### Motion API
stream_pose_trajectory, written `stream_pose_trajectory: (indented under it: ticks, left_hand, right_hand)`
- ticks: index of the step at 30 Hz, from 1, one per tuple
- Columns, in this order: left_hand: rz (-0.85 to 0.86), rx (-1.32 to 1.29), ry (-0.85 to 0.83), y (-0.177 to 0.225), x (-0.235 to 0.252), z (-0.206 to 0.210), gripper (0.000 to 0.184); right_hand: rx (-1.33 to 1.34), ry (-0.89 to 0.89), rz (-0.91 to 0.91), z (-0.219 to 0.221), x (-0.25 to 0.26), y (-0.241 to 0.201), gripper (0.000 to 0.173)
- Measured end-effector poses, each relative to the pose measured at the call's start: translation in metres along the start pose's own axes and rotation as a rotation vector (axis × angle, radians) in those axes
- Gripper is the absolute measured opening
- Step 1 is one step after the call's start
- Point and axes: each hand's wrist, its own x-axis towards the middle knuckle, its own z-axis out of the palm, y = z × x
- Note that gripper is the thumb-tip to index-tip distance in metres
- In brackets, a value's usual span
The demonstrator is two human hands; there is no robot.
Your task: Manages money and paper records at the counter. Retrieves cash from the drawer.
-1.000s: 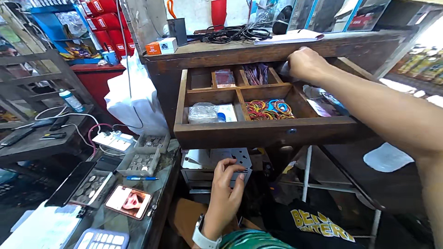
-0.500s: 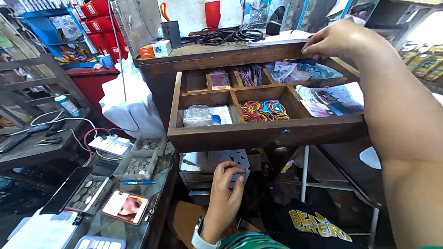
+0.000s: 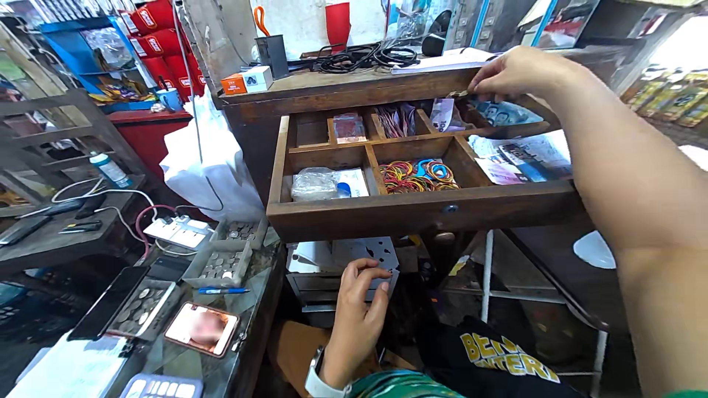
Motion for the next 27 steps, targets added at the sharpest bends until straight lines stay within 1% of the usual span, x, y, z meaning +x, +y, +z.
stream_pose_trajectory:
  ticks: [2,3,4,6,8,10,13,14,15,16,17,18,19,22,24,25,27]
  left_hand:
    - [-0.005,0.001,-0.003,0.001,-0.001,0.0,0.021]
    - [-0.006,0.0,-0.005,0.002,-0.001,0.0,0.021]
    - [-0.006,-0.001,-0.007,0.002,-0.001,0.0,0.022]
    - [-0.007,-0.004,-0.015,0.003,-0.002,0.001,0.022]
    - [-0.005,-0.007,-0.02,0.002,-0.002,0.001,0.022]
    - [-0.003,-0.01,-0.02,0.001,-0.003,0.001,0.022]
    - [-0.003,-0.005,-0.02,0.0,-0.004,0.0,0.021]
    - [-0.002,-0.004,-0.024,0.0,-0.004,0.0,0.021]
    - [-0.002,-0.004,-0.032,0.0,-0.003,0.001,0.021]
    - [-0.002,-0.004,-0.042,0.0,-0.003,0.002,0.022]
    - [-0.005,-0.005,-0.049,0.001,-0.003,0.002,0.022]
    - [-0.009,-0.006,-0.055,0.001,-0.003,0.003,0.021]
    - [-0.013,-0.008,-0.061,0.001,-0.003,0.004,0.021]
    - [-0.022,-0.013,-0.067,-0.001,-0.006,0.005,0.021]
    - [-0.028,-0.021,-0.076,-0.001,-0.008,0.004,0.021]
    - [-0.028,-0.022,-0.08,-0.001,-0.008,0.004,0.021]
    - [-0.027,-0.024,-0.088,0.0,-0.009,0.004,0.021]
  right_hand:
    - [-0.042,-0.057,0.035,0.007,0.006,0.007,0.032]
    - [-0.04,-0.09,0.053,0.01,0.007,0.005,0.035]
    - [-0.03,-0.107,0.054,0.014,0.008,0.004,0.033]
    - [-0.014,-0.12,0.031,0.02,0.009,0.0,0.025]
    - [0.033,-0.021,-0.033,0.018,0.014,0.005,0.02]
    - [0.204,0.137,-0.05,0.004,0.008,0.006,0.024]
    - [0.527,0.288,0.015,-0.019,-0.002,0.006,0.036]
    - [0.623,0.296,0.012,-0.022,-0.004,0.008,0.031]
    - [0.684,0.261,-0.006,-0.023,-0.006,0.012,0.025]
    - [0.694,0.177,-0.032,-0.023,-0.008,0.018,0.016]
    - [0.65,0.065,-0.041,-0.022,-0.008,0.025,0.012]
    - [0.558,-0.042,-0.023,-0.021,-0.007,0.032,0.015]
    - [0.424,-0.114,0.04,-0.018,-0.004,0.037,0.019]
    - [0.048,-0.144,0.292,-0.009,0.011,0.047,0.018]
    - [-0.114,-0.15,0.329,-0.007,0.028,0.063,0.012]
    - [-0.189,-0.166,0.34,-0.005,0.033,0.065,0.014]
    - [-0.333,-0.215,0.337,-0.001,0.026,0.05,0.02]
